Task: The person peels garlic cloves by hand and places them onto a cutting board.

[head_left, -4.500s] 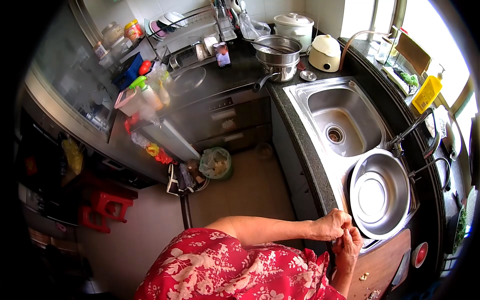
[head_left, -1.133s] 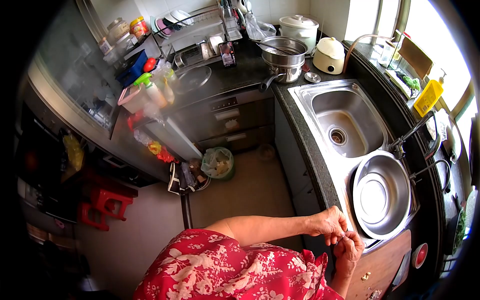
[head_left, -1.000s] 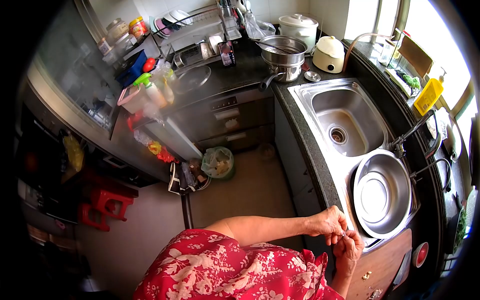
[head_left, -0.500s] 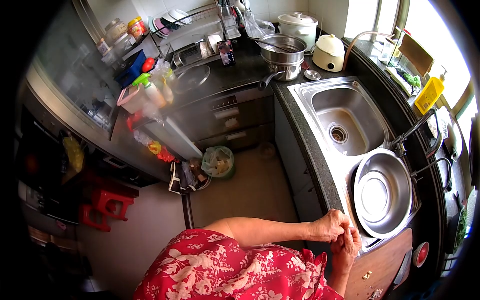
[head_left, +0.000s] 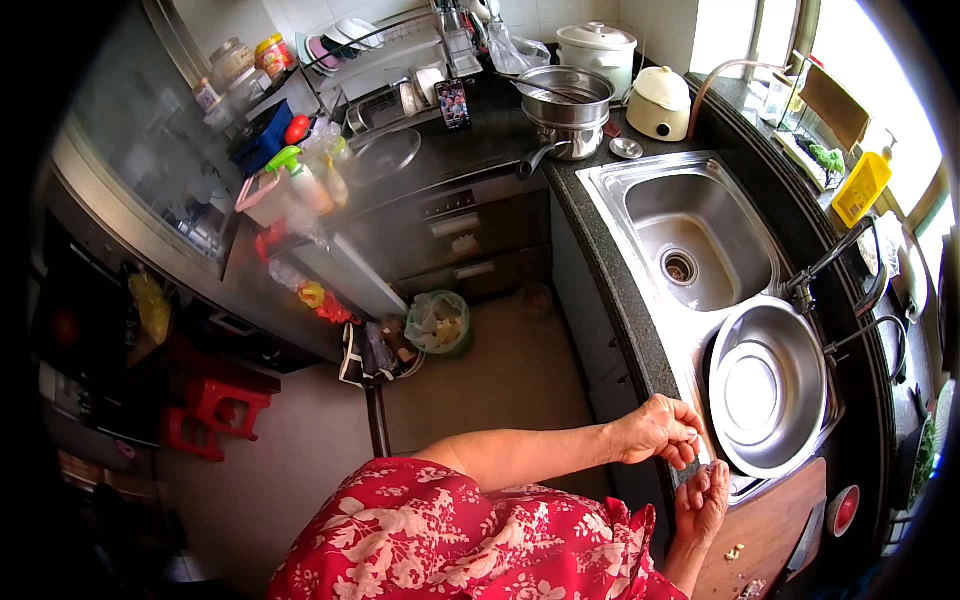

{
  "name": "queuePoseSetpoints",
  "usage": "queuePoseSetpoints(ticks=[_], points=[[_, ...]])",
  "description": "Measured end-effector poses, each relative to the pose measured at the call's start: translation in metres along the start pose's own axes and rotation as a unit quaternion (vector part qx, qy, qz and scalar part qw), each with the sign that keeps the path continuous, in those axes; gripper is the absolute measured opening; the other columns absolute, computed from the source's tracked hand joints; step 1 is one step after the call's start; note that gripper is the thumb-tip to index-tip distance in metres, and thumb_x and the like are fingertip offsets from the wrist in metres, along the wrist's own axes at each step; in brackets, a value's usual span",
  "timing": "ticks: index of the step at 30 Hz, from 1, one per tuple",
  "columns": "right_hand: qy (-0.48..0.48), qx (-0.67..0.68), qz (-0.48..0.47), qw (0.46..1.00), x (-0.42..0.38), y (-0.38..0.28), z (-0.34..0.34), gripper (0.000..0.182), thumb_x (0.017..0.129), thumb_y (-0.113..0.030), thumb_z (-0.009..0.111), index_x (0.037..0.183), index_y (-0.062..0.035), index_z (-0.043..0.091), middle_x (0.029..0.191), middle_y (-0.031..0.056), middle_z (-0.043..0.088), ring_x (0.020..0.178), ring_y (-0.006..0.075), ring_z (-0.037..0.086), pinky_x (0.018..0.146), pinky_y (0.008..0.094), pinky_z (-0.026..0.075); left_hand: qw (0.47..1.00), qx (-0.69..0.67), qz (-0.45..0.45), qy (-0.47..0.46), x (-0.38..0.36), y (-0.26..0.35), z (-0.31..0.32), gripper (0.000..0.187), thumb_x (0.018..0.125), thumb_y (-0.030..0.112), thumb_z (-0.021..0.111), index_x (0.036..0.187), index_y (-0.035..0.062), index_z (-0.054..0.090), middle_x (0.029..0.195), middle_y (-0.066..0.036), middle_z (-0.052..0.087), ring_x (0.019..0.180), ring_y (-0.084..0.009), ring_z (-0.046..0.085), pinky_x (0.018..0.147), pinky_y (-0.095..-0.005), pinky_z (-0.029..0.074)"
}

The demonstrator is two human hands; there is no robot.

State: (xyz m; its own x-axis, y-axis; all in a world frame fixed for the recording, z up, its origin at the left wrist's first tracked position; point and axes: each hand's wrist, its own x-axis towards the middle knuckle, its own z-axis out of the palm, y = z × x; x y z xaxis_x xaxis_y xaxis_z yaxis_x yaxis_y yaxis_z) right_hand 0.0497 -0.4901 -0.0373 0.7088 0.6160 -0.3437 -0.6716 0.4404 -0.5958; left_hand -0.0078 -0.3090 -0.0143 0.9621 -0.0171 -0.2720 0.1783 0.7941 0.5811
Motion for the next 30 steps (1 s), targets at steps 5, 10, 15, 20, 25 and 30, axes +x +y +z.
queuePoseSetpoints(ticks=[5, 10, 15, 20, 25, 30], points=[[-0.02, -0.006, 0.015, 1.0, 0.002, 0.002, -0.005, 0.011, 0.089, -0.019, 0.047, 0.085, -0.0084, 0.044, 0.061, 0.0022, 0.045, 0.035, 0.0047, 0.028, 0.031, 0.0185, 0.025, 0.999, -0.024, 0.02, 0.011, 0.001, 0.005, -0.003, 0.012, 0.082, 0.005, 0.055, 0.093, -0.0003, 0.054, 0.078, -0.011, 0.06, 0.065, -0.0154, 0.061, 0.058, -0.0275, 0.052], [-0.025, 0.007, 0.016, 1.0, 0.004, 0.004, -0.007, 0.009, 0.086, -0.016, 0.05, 0.086, -0.0083, 0.044, 0.066, 0.005, 0.05, 0.035, 0.0047, 0.03, 0.031, 0.0185, 0.025, 0.999, -0.03, 0.019, 0.025, -0.003, 0.009, 0.0, 0.011, 0.079, 0.001, 0.057, 0.089, -0.0036, 0.053, 0.072, -0.012, 0.06, 0.056, -0.0158, 0.061, 0.05, -0.0263, 0.054], [-0.037, 0.01, 0.016, 0.999, 0.006, 0.004, -0.008, 0.008, 0.084, -0.013, 0.052, 0.087, -0.0076, 0.046, 0.069, 0.0075, 0.053, 0.036, 0.0048, 0.032, 0.031, 0.0185, 0.026, 1.0, -0.016, 0.006, 0.025, -0.004, 0.008, -0.002, 0.01, 0.079, 0.002, 0.058, 0.087, -0.0023, 0.054, 0.071, -0.011, 0.06, 0.054, -0.015, 0.061, 0.047, -0.0255, 0.052], [-0.041, -0.014, 0.012, 0.999, 0.006, 0.004, -0.008, 0.007, 0.083, -0.007, 0.051, 0.089, -0.0063, 0.047, 0.069, 0.0084, 0.054, 0.036, 0.0049, 0.033, 0.031, 0.0184, 0.027, 1.0, 0.0, -0.003, 0.024, -0.003, 0.006, -0.006, 0.008, 0.079, 0.003, 0.058, 0.086, -0.0008, 0.056, 0.069, -0.011, 0.061, 0.054, -0.014, 0.06, 0.045, -0.0244, 0.051], [-0.03, -0.039, 0.005, 0.999, 0.005, 0.005, -0.005, 0.009, 0.083, -0.005, 0.05, 0.092, -0.0046, 0.05, 0.069, 0.0084, 0.054, 0.038, 0.0052, 0.034, 0.033, 0.0183, 0.028, 0.999, 0.003, -0.02, 0.03, -0.004, 0.004, -0.008, 0.008, 0.08, 0.004, 0.058, 0.085, -0.0006, 0.056, 0.068, -0.011, 0.061, 0.052, -0.0136, 0.06, 0.042, -0.0233, 0.05], [-0.041, -0.069, -0.008, 0.997, 0.003, 0.006, 0.001, 0.009, 0.083, -0.005, 0.05, 0.091, -0.0028, 0.052, 0.072, 0.009, 0.053, 0.042, 0.0065, 0.036, 0.036, 0.0188, 0.029, 0.999, 0.008, -0.018, 0.042, -0.005, 0.002, -0.009, 0.008, 0.082, 0.007, 0.055, 0.086, -0.0006, 0.055, 0.07, -0.011, 0.061, 0.054, -0.0139, 0.06, 0.043, -0.0236, 0.05]])
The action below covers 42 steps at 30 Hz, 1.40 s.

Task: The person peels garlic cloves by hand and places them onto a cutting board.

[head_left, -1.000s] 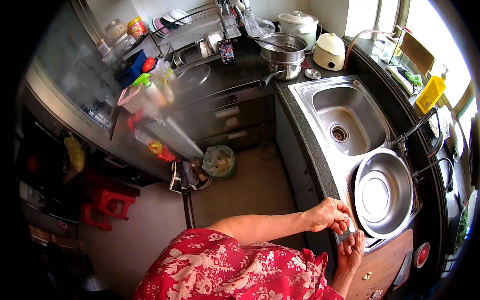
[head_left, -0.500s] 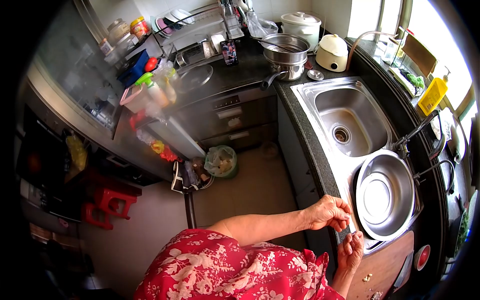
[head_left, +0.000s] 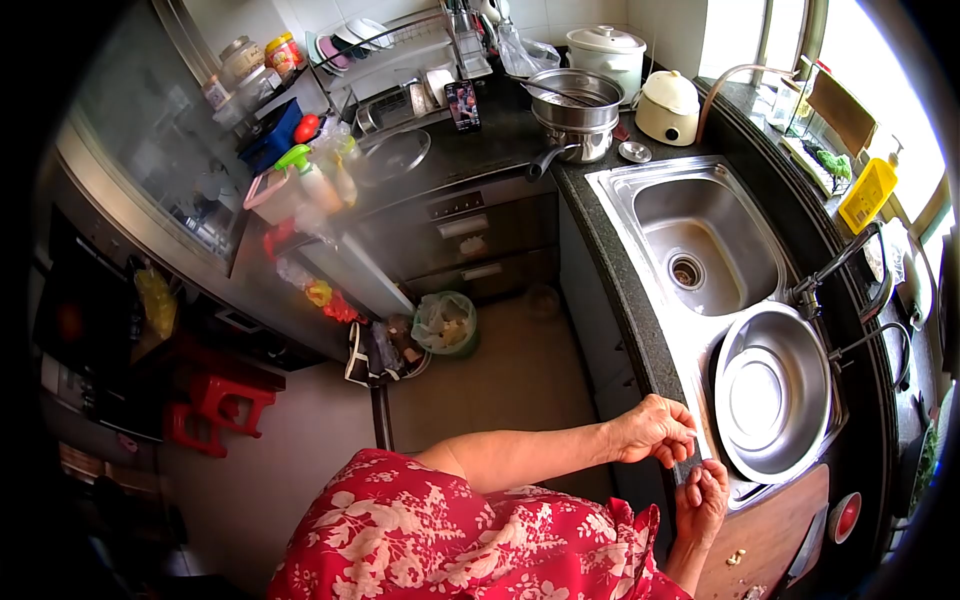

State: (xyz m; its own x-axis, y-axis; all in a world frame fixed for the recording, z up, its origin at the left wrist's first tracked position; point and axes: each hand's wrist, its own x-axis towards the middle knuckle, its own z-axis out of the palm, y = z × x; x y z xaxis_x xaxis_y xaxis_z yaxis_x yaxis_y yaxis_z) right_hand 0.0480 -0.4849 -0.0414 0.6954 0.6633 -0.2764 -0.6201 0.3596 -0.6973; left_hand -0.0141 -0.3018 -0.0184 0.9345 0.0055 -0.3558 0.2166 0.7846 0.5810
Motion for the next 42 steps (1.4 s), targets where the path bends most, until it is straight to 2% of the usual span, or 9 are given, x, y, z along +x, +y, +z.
queuePoseSetpoints(ticks=[18, 23, 27, 29, 32, 36, 37, 38, 42], points=[[0.021, 0.09, 0.011, 0.996, -0.033, -0.017, -0.028, 0.009, 0.086, -0.015, 0.054, 0.085, -0.0065, 0.05, 0.068, 0.0043, 0.048, 0.042, 0.0042, 0.031, 0.039, 0.019, 0.029, 0.997, -0.004, -0.051, -0.05, 0.022, -0.01, 0.018, 0.019, 0.086, 0.004, 0.045, 0.1, -0.0051, 0.053, 0.099, -0.023, 0.057, 0.092, -0.0331, 0.058, 0.082, -0.0409, 0.048], [0.073, 0.11, -0.002, 0.991, -0.084, -0.021, -0.066, 0.008, 0.087, -0.013, 0.051, 0.084, -0.0063, 0.051, 0.067, 0.0055, 0.051, 0.04, 0.0036, 0.031, 0.037, 0.0186, 0.028, 0.984, 0.104, -0.119, -0.08, 0.044, -0.049, 0.059, 0.017, 0.083, 0.001, 0.051, 0.099, -0.0048, 0.053, 0.094, -0.021, 0.059, 0.082, -0.0282, 0.062, 0.072, -0.0336, 0.053], [0.234, 0.069, -0.084, 0.966, -0.133, -0.032, -0.112, 0.005, 0.086, -0.009, 0.052, 0.085, -0.0049, 0.055, 0.062, 0.0039, 0.05, 0.038, 0.0042, 0.033, 0.033, 0.019, 0.028, 0.947, 0.238, -0.169, -0.134, 0.057, -0.089, 0.097, 0.018, 0.08, 0.001, 0.057, 0.097, -0.0057, 0.055, 0.084, -0.017, 0.061, 0.071, -0.0212, 0.063, 0.063, -0.0279, 0.054], [0.297, 0.022, -0.112, 0.948, -0.152, -0.041, -0.13, 0.006, 0.086, -0.007, 0.052, 0.085, -0.0031, 0.055, 0.059, 0.0036, 0.049, 0.037, 0.0044, 0.032, 0.032, 0.0188, 0.026, 0.916, 0.344, -0.128, -0.163, 0.069, -0.12, 0.108, 0.017, 0.08, 0.001, 0.056, 0.096, -0.0061, 0.055, 0.081, -0.014, 0.062, 0.068, -0.018, 0.062, 0.059, -0.0247, 0.051], [0.341, -0.046, -0.114, 0.932, -0.161, -0.051, -0.147, 0.006, 0.084, -0.006, 0.052, 0.084, -0.0018, 0.056, 0.06, 0.0026, 0.051, 0.039, 0.0052, 0.037, 0.035, 0.0187, 0.03, 0.808, 0.536, 0.078, -0.232, 0.086, -0.162, 0.121, 0.011, 0.078, 0.002, 0.058, 0.089, -0.002, 0.059, 0.072, -0.009, 0.062, 0.062, -0.0135, 0.061, 0.053, -0.0235, 0.047], [0.458, -0.42, -0.195, 0.759, -0.155, -0.063, -0.165, 0.006, 0.08, -0.006, 0.054, 0.082, -0.0011, 0.057, 0.06, 0.0067, 0.054, 0.048, 0.0116, 0.049, 0.045, 0.0239, 0.038, 0.679, 0.618, 0.291, -0.268, 0.107, -0.193, 0.128, 0.012, 0.076, 0.003, 0.06, 0.086, -0.0019, 0.057, 0.072, -0.015, 0.06, 0.062, -0.025, 0.061, 0.055, -0.0298, 0.047], [0.478, -0.528, -0.188, 0.677, -0.154, -0.069, -0.164, 0.006, 0.078, -0.006, 0.055, 0.082, -0.0012, 0.057, 0.061, 0.0089, 0.054, 0.051, 0.015, 0.053, 0.049, 0.026, 0.041, 0.679, 0.619, 0.287, -0.271, 0.108, -0.197, 0.13, 0.012, 0.076, 0.003, 0.06, 0.086, -0.0019, 0.057, 0.072, -0.015, 0.06, 0.062, -0.025, 0.061, 0.055, -0.0298, 0.047], [0.473, -0.555, -0.17, 0.663, -0.152, -0.074, -0.163, 0.009, 0.076, -0.009, 0.056, 0.082, -0.0025, 0.056, 0.064, 0.0149, 0.056, 0.055, 0.0251, 0.057, 0.052, 0.034, 0.044, 0.669, 0.634, 0.28, -0.27, 0.109, -0.198, 0.13, 0.013, 0.076, 0.004, 0.06, 0.087, -0.0016, 0.058, 0.074, -0.016, 0.06, 0.065, -0.0284, 0.06, 0.057, -0.0311, 0.047], [0.447, -0.668, -0.172, 0.57, -0.138, -0.07, -0.179, 0.011, 0.076, -0.013, 0.056, 0.075, -0.0032, 0.051, 0.068, 0.0174, 0.058, 0.063, 0.0349, 0.058, 0.055, 0.0437, 0.044, 0.661, 0.661, 0.232, -0.267, 0.11, -0.195, 0.138, 0.015, 0.075, 0.003, 0.059, 0.089, -0.0026, 0.058, 0.076, -0.017, 0.061, 0.066, -0.0313, 0.06, 0.058, -0.0322, 0.048]])
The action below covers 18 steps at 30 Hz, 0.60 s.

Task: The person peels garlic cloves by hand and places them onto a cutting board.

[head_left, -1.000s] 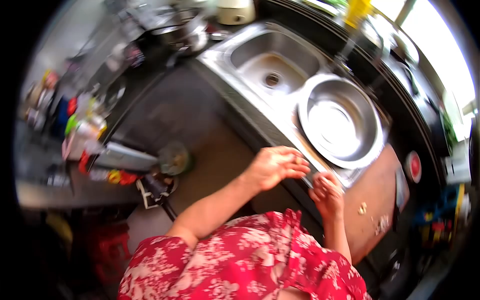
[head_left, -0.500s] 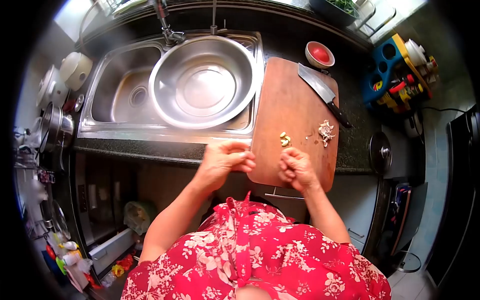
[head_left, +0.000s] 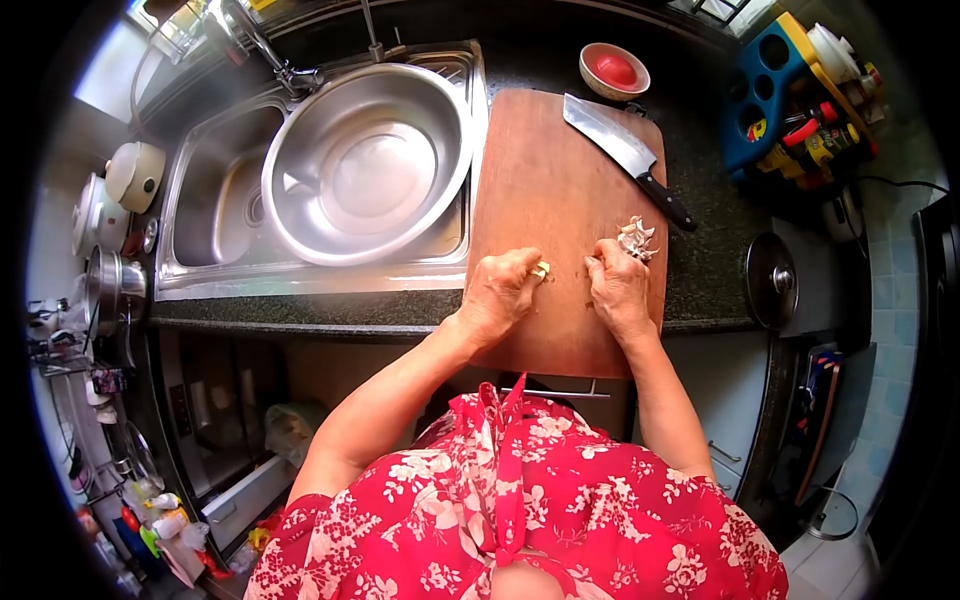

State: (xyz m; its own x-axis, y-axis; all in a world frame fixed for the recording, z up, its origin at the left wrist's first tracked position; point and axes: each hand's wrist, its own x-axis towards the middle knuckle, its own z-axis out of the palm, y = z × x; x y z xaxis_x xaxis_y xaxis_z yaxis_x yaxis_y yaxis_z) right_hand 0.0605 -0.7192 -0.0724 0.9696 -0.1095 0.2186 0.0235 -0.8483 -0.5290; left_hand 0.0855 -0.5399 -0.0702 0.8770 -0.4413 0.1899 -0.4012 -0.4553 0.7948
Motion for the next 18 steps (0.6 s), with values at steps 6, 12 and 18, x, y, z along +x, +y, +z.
queuePoseSetpoints(ticks=[6, 12, 18], points=[[-0.065, -0.092, -0.043, 0.993, 0.008, 0.002, 0.002, 0.008, 0.075, -0.01, 0.053, 0.072, -0.0041, 0.048, 0.064, 0.0165, 0.057, 0.059, 0.0353, 0.057, 0.052, 0.0435, 0.045, 1.0, 0.015, 0.006, -0.005, -0.001, -0.005, 0.0, 0.016, 0.078, -0.001, 0.052, 0.093, -0.0041, 0.058, 0.073, -0.015, 0.062, 0.059, -0.0207, 0.061, 0.053, -0.0288, 0.048], [-0.112, 0.353, 0.119, 0.921, 0.004, 0.001, -0.018, 0.007, 0.083, -0.005, 0.051, 0.076, -0.0033, 0.048, 0.06, 0.0107, 0.055, 0.044, 0.0172, 0.048, 0.04, 0.0264, 0.039, 0.919, -0.304, -0.251, 0.022, -0.003, 0.003, -0.019, 0.017, 0.083, -0.003, 0.044, 0.093, -0.0045, 0.059, 0.084, -0.015, 0.063, 0.062, -0.0185, 0.062, 0.052, -0.0245, 0.051], [-0.159, 0.651, 0.233, 0.705, 0.003, -0.01, -0.019, 0.005, 0.082, 0.001, 0.052, 0.081, -0.0036, 0.049, 0.072, 0.0112, 0.06, 0.044, 0.0046, 0.042, 0.037, 0.0152, 0.031, 0.7, -0.633, -0.326, -0.054, -0.007, 0.005, -0.041, 0.023, 0.083, -0.002, 0.045, 0.104, -0.0078, 0.051, 0.096, -0.024, 0.059, 0.077, -0.0273, 0.063, 0.063, -0.0297, 0.054]])
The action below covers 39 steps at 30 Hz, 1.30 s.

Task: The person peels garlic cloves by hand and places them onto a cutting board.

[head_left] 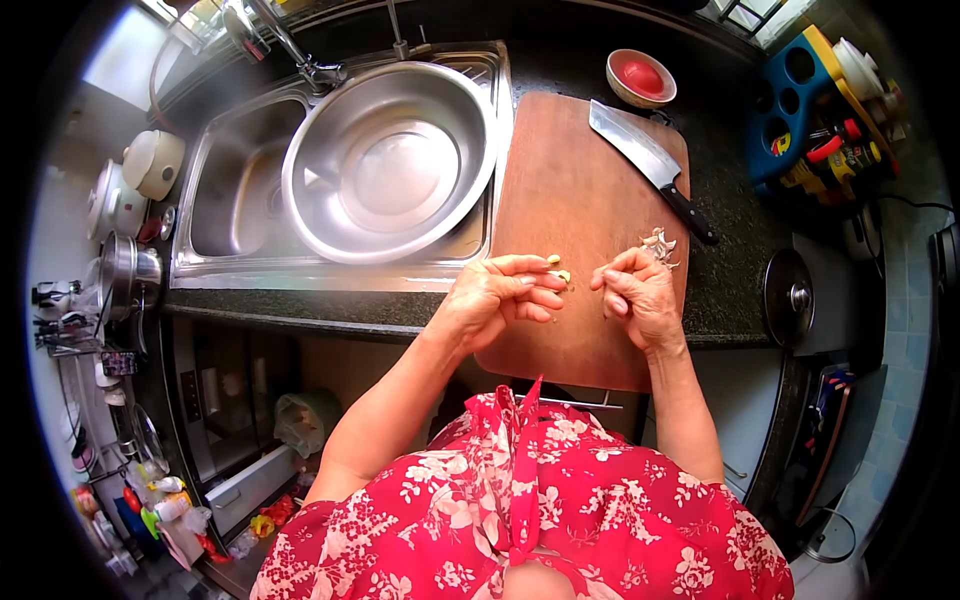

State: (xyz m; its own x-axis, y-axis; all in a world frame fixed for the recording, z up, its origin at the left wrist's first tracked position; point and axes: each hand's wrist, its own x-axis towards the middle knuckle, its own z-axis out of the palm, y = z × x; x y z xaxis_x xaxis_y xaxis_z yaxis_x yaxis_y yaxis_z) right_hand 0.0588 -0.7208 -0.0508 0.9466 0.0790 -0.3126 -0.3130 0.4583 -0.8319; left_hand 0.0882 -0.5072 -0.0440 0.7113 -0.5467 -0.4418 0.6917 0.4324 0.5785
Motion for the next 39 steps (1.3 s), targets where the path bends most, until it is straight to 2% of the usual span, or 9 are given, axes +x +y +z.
queuePoseSetpoints(ticks=[9, 11, 17, 21, 23, 25, 29, 34, 39], points=[[-0.042, -0.191, -0.057, 0.979, 0.0, 0.002, 0.04, 0.009, 0.079, 0.002, 0.055, 0.085, -0.0008, 0.061, 0.072, 0.0028, 0.056, 0.05, 0.0053, 0.046, 0.043, 0.018, 0.034, 0.997, -0.015, -0.06, -0.048, -0.017, 0.005, 0.01, 0.031, 0.079, -0.003, 0.049, 0.11, -0.01, 0.047, 0.1, -0.024, 0.057, 0.086, -0.032, 0.061, 0.073, -0.0347, 0.052], [-0.056, -0.356, -0.257, 0.897, 0.003, 0.009, 0.043, 0.008, 0.075, 0.004, 0.058, 0.082, 0.0012, 0.06, 0.071, 0.0047, 0.057, 0.059, 0.0106, 0.053, 0.051, 0.0225, 0.041, 0.996, -0.028, -0.072, -0.04, -0.02, 0.003, 0.012, 0.033, 0.078, -0.004, 0.049, 0.11, -0.0108, 0.046, 0.099, -0.023, 0.057, 0.087, -0.0324, 0.06, 0.074, -0.0345, 0.052], [-0.083, -0.491, -0.354, 0.792, -0.005, 0.02, 0.041, 0.009, 0.068, 0.003, 0.061, 0.074, 0.0007, 0.055, 0.068, 0.0105, 0.054, 0.061, 0.0234, 0.055, 0.054, 0.0287, 0.044, 0.994, -0.004, -0.095, -0.051, -0.022, -0.006, 0.014, 0.032, 0.076, -0.008, 0.048, 0.108, -0.0105, 0.048, 0.097, -0.018, 0.058, 0.087, -0.0255, 0.061, 0.072, -0.0302, 0.052], [-0.033, -0.464, -0.317, 0.826, -0.017, 0.029, 0.018, 0.005, 0.074, 0.002, 0.057, 0.072, -0.0012, 0.054, 0.065, 0.0078, 0.053, 0.053, 0.0164, 0.051, 0.047, 0.0257, 0.039, 0.988, 0.027, -0.144, -0.056, -0.024, -0.01, 0.022, 0.034, 0.076, -0.005, 0.051, 0.11, -0.0091, 0.047, 0.096, -0.017, 0.059, 0.085, -0.0236, 0.061, 0.07, -0.0297, 0.052], [0.117, -0.297, -0.087, 0.943, -0.026, 0.023, -0.009, 0.005, 0.076, 0.0, 0.056, 0.073, -0.0017, 0.052, 0.066, 0.0026, 0.054, 0.054, 0.0111, 0.049, 0.047, 0.0255, 0.039, 0.991, 0.071, -0.117, -0.003, -0.026, -0.009, 0.025, 0.032, 0.077, -0.004, 0.053, 0.108, -0.0052, 0.05, 0.097, -0.019, 0.059, 0.085, -0.0254, 0.062, 0.07, -0.0311, 0.053], [0.164, -0.157, -0.07, 0.971, -0.035, 0.013, -0.036, 0.002, 0.079, -0.001, 0.054, 0.078, -0.0024, 0.053, 0.065, -0.0026, 0.051, 0.052, 0.0039, 0.042, 0.044, 0.0212, 0.034, 0.992, 0.069, -0.105, 0.008, -0.026, -0.009, 0.016, 0.026, 0.078, 0.001, 0.055, 0.104, -0.003, 0.052, 0.096, -0.02, 0.059, 0.081, -0.0249, 0.063, 0.066, -0.0308, 0.053], [0.238, -0.381, -0.146, 0.881, -0.038, 0.001, -0.061, 0.004, 0.077, 0.001, 0.055, 0.08, -0.0016, 0.053, 0.065, -0.0021, 0.051, 0.05, 0.0025, 0.042, 0.044, 0.0209, 0.034, 0.997, 0.008, -0.053, 0.056, -0.027, -0.014, -0.005, 0.012, 0.084, 0.01, 0.053, 0.09, -0.0007, 0.054, 0.09, -0.018, 0.06, 0.075, -0.0219, 0.063, 0.061, -0.0294, 0.053], [0.223, -0.601, -0.232, 0.732, -0.016, 0.001, -0.048, 0.007, 0.075, -0.005, 0.058, 0.077, -0.0014, 0.052, 0.072, 0.0156, 0.056, 0.066, 0.0345, 0.054, 0.058, 0.0388, 0.043, 0.993, -0.004, 0.028, 0.118, -0.027, -0.022, -0.013, 0.013, 0.086, 0.012, 0.052, 0.084, -0.0005, 0.054, 0.082, -0.014, 0.061, 0.067, -0.0183, 0.062, 0.055, -0.0267, 0.052], [0.175, -0.721, -0.237, 0.628, -0.011, 0.004, -0.05, 0.007, 0.076, -0.005, 0.054, 0.075, -0.0019, 0.049, 0.074, 0.0169, 0.055, 0.069, 0.0367, 0.055, 0.059, 0.044, 0.044, 0.986, 0.091, 0.008, 0.14, -0.033, -0.022, -0.013, 0.02, 0.085, 0.018, 0.056, 0.078, -0.0012, 0.056, 0.075, -0.012, 0.061, 0.061, -0.0147, 0.06, 0.05, -0.0232, 0.049]])
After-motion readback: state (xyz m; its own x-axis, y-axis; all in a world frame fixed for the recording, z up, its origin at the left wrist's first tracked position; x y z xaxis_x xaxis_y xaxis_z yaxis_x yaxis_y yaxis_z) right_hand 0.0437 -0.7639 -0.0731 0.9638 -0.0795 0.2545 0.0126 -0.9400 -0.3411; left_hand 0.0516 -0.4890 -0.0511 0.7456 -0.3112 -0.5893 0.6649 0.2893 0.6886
